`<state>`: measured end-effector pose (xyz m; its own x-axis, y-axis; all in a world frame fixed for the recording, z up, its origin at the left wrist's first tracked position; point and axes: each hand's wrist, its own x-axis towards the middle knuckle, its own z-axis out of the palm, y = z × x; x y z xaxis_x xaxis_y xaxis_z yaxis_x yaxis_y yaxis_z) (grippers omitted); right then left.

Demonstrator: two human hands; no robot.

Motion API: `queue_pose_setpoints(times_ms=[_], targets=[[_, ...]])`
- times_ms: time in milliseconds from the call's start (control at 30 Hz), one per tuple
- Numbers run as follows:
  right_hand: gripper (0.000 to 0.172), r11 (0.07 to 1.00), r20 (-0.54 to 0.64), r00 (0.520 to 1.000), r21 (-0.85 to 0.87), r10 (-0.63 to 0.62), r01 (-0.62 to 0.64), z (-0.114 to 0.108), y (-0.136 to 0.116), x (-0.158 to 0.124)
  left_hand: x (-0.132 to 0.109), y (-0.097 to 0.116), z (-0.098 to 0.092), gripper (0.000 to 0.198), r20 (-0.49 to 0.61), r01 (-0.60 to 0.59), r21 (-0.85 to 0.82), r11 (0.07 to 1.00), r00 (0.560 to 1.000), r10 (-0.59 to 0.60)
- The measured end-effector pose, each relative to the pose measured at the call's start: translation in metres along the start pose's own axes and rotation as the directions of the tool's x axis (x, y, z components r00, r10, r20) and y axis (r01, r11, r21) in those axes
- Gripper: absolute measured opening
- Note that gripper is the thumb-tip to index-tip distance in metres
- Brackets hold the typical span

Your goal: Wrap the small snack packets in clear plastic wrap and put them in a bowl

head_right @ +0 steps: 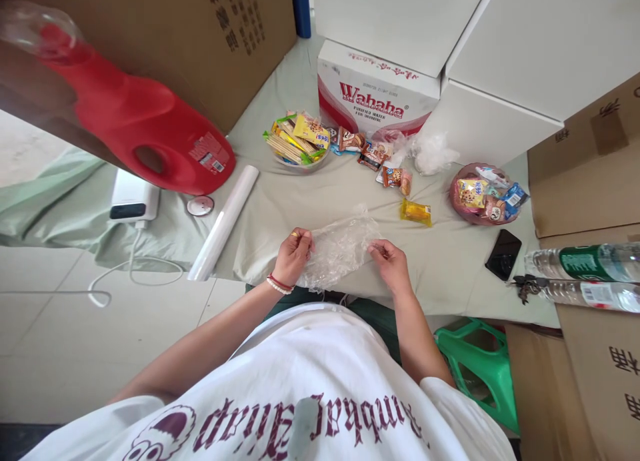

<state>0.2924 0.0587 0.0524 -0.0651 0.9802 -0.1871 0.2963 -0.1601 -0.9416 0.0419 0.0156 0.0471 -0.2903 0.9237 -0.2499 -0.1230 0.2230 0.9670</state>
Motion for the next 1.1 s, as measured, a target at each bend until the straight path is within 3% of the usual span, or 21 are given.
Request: queue_pose_setpoints(times_ms=[100,200,333,400,467,567,633,700,767,800,833,900,933,967,1000,1033,1100], targets=[[0.04,0.981,-0.042,0.998,0.19,0.045,-0.037,-0.008,-0.005,-0.003,-0.002,0.006,-0.004,0.04,0.137,-0.003,-0.014,1.0,0.991,0.005],[0.041,0.939,-0.141,0.985,0.342,0.096,-0.042,-0.016,-0.004,-0.002,-0.006,0.021,-0.007,0.038,0.307,-0.021,0.054,0.998,0.952,0.003],[0.037,0.879,-0.192,0.969,0.474,0.155,-0.046,-0.026,0.005,0.004,-0.015,0.054,-0.008,0.028,0.438,-0.224,0.168,0.96,0.89,0.131],[0.035,0.832,-0.18,0.968,0.553,0.178,-0.05,-0.029,0.009,0.005,-0.023,0.065,-0.005,0.022,0.572,-0.375,0.176,0.91,0.791,0.216],[0.031,0.764,-0.146,0.966,0.641,0.214,-0.072,-0.031,0.013,0.005,-0.033,0.065,0.001,0.02,0.739,-0.538,0.162,0.827,0.621,0.26],[0.029,0.694,-0.056,0.964,0.705,0.261,-0.147,-0.035,0.018,0.004,-0.047,0.042,0.009,0.028,0.91,-0.752,0.126,0.647,0.347,0.226],[0.031,0.688,-0.014,0.965,0.703,0.263,-0.177,-0.036,0.02,0.003,-0.052,0.021,0.01,0.027,0.951,-0.818,0.114,0.564,0.254,0.176],[0.033,0.68,-0.004,0.966,0.712,0.257,-0.178,-0.038,0.02,0.003,-0.055,0.007,0.009,0.027,0.961,-0.827,0.108,0.551,0.228,0.154],[0.032,0.66,-0.011,0.967,0.733,0.253,-0.164,-0.037,0.019,0.005,-0.054,0.004,0.009,0.029,0.95,-0.792,0.085,0.604,0.247,0.19],[0.031,0.652,-0.016,0.969,0.742,0.247,-0.154,-0.036,0.017,0.005,-0.052,0.005,0.011,0.029,0.93,-0.754,0.074,0.653,0.288,0.228],[0.03,0.647,-0.017,0.972,0.749,0.236,-0.144,-0.035,0.015,0.006,-0.049,0.008,0.013,0.029,0.886,-0.696,0.08,0.714,0.378,0.269],[0.027,0.647,-0.001,0.98,0.751,0.2,-0.131,-0.028,0.007,0.007,-0.041,0.012,0.022,0.03,0.679,-0.49,0.134,0.861,0.678,0.28],[0.026,0.65,0.014,0.983,0.748,0.18,-0.13,-0.024,0.002,0.006,-0.036,0.014,0.028,0.035,0.528,-0.339,0.146,0.929,0.821,0.217],[0.026,0.655,0.036,0.986,0.744,0.164,-0.137,-0.018,-0.004,0.006,-0.03,0.014,0.035,0.043,0.391,-0.178,0.126,0.976,0.913,0.116],[0.027,0.658,0.062,0.986,0.738,0.154,-0.149,-0.013,-0.01,0.005,-0.024,0.013,0.041,0.055,0.315,-0.032,0.077,0.997,0.949,0.006],[0.028,0.659,0.09,0.985,0.734,0.147,-0.165,-0.007,-0.016,0.004,-0.018,0.012,0.048,0.064,0.325,0.084,0.011,0.996,0.942,-0.083],[0.03,0.656,0.153,0.979,0.726,0.138,-0.206,0.001,-0.027,0.003,-0.007,0.009,0.059,0.066,0.493,0.227,-0.113,0.967,0.858,-0.144]])
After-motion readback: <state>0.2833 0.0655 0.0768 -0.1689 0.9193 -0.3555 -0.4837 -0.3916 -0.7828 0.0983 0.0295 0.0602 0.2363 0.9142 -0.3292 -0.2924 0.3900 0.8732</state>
